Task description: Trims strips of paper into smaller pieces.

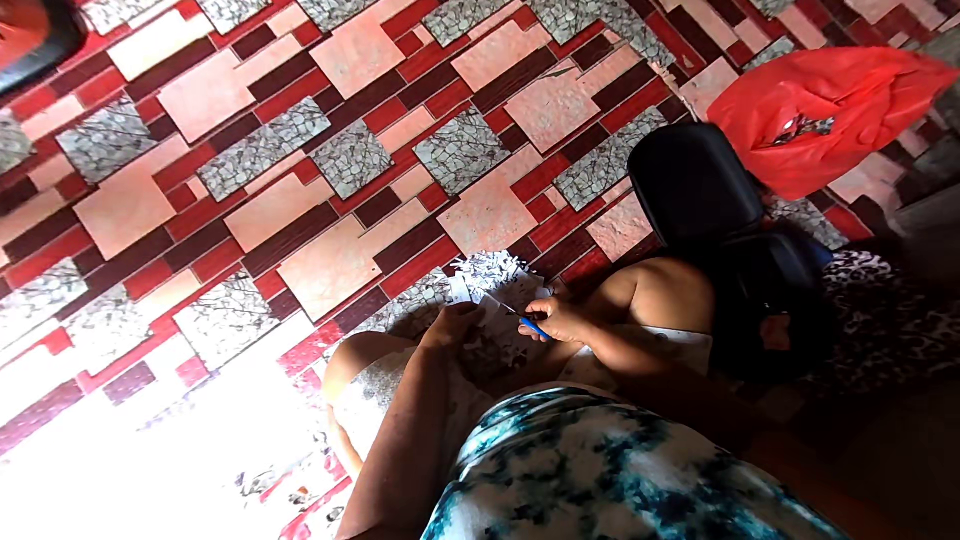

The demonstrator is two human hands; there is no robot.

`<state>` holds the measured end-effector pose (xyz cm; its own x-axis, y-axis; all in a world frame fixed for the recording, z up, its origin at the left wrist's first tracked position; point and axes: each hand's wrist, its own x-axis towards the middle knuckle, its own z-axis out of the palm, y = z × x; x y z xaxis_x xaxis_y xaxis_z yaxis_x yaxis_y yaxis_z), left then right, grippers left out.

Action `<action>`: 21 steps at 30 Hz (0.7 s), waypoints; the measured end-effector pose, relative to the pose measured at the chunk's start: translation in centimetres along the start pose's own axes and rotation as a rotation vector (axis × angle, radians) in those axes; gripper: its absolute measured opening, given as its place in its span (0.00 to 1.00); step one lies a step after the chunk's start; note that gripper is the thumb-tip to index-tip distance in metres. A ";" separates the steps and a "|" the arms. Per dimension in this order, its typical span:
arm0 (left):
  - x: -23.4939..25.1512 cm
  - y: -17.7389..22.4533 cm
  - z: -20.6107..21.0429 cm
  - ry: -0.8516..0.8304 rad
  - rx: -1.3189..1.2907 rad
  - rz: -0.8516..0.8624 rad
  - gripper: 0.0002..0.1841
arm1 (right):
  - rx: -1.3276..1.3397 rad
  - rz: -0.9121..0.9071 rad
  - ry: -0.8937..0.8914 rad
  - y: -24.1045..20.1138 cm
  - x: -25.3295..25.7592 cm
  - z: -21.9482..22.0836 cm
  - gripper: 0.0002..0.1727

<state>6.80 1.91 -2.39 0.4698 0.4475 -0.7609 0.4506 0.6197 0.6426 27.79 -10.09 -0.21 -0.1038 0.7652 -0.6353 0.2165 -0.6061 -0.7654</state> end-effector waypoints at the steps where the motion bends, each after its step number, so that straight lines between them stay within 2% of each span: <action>1: 0.0 -0.1 0.0 -0.007 -0.002 0.002 0.07 | 0.003 0.003 0.002 0.0 0.0 0.0 0.18; 5: 0.0 -0.2 -0.1 -0.033 -0.002 0.005 0.06 | 0.015 0.021 0.008 -0.1 -0.1 0.0 0.17; 12: 0.0 0.0 -0.1 0.044 -0.039 -0.006 0.06 | 0.067 0.135 -0.052 -1.2 -0.4 -0.2 0.18; 21: 0.0 0.0 0.1 -0.003 0.004 -0.012 0.06 | 0.073 0.075 -0.069 -0.9 -0.4 0.0 0.19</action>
<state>6.87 1.88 -2.37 0.4664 0.4381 -0.7685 0.4591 0.6227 0.6336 27.64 -9.81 0.73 -0.1569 0.7022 -0.6945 0.1554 -0.6768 -0.7195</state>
